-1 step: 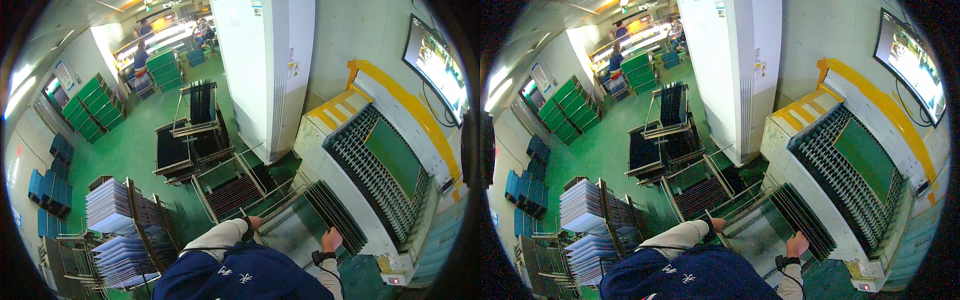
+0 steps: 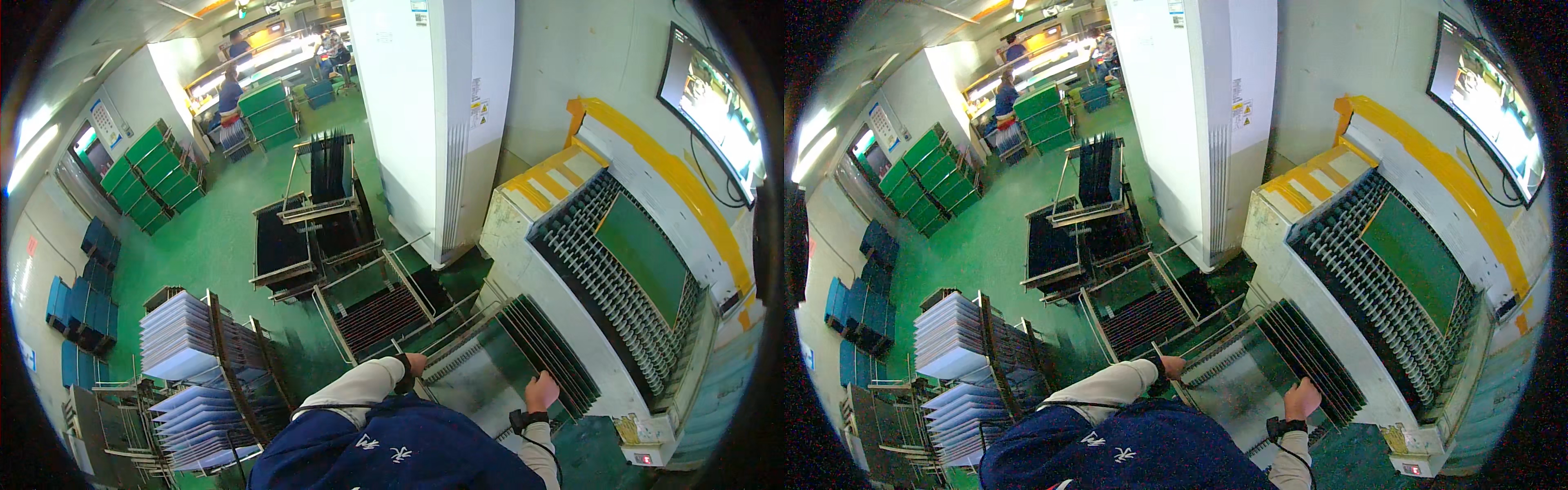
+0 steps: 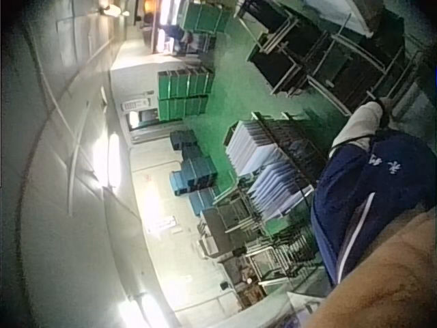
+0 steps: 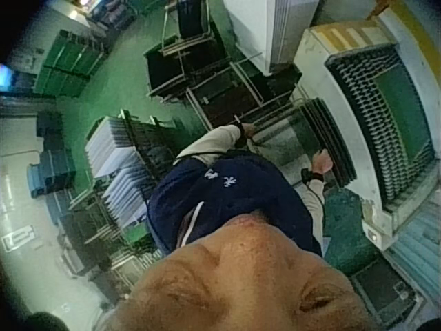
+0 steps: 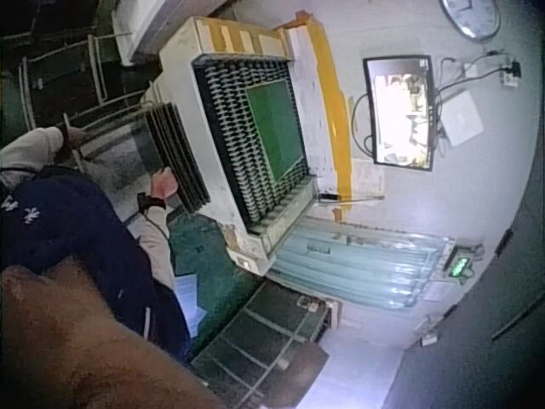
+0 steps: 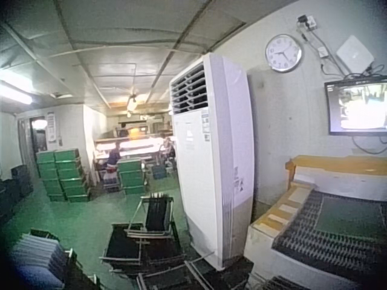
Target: Manually loading green boards into a processing machine rack.
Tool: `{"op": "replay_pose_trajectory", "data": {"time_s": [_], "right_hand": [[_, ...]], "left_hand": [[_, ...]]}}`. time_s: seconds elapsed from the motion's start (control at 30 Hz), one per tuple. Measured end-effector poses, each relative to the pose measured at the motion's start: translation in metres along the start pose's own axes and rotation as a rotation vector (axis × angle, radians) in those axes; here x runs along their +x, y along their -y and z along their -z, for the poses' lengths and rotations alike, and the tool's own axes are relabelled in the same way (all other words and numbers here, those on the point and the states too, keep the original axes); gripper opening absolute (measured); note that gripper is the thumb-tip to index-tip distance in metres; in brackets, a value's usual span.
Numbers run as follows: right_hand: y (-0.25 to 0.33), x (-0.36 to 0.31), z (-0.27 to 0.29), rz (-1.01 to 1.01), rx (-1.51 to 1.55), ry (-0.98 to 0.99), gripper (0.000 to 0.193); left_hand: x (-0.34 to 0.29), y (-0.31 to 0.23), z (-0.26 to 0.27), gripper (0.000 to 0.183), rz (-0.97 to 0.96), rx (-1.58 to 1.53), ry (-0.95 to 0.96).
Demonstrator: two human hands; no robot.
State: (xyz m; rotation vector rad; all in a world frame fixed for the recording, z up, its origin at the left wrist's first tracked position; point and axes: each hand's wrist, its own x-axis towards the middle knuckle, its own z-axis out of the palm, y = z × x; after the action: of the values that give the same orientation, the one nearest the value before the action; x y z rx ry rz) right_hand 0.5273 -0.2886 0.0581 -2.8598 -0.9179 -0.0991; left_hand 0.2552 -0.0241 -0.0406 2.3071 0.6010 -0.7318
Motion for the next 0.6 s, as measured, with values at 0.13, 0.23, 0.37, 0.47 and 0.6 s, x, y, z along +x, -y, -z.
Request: {"op": "replay_pose_trajectory", "data": {"time_s": [0.13,0.23,0.37,0.47,0.6], "right_hand": [[0.0,0.001,-0.002,0.001,0.001,0.013,0.019],[-0.002,0.001,-0.005,0.006,0.006,0.007,0.019],[-0.002,0.001,-0.004,-0.006,0.02,0.002,0.018],[-0.001,0.001,-0.003,-0.01,0.011,0.012,0.018],[-0.001,0.001,-0.003,0.004,0.013,-0.008,0.018]], "left_hand": [[0.006,0.006,-0.001,0.035,-0.043,0.091,0.083],[0.006,0.007,-0.002,0.032,-0.037,0.054,0.069],[0.0,-0.003,0.003,0.024,-0.015,0.024,0.024],[0.001,-0.002,0.003,0.025,-0.004,0.053,0.03],[0.007,0.007,-0.006,0.025,-0.014,0.044,-0.019]]}}
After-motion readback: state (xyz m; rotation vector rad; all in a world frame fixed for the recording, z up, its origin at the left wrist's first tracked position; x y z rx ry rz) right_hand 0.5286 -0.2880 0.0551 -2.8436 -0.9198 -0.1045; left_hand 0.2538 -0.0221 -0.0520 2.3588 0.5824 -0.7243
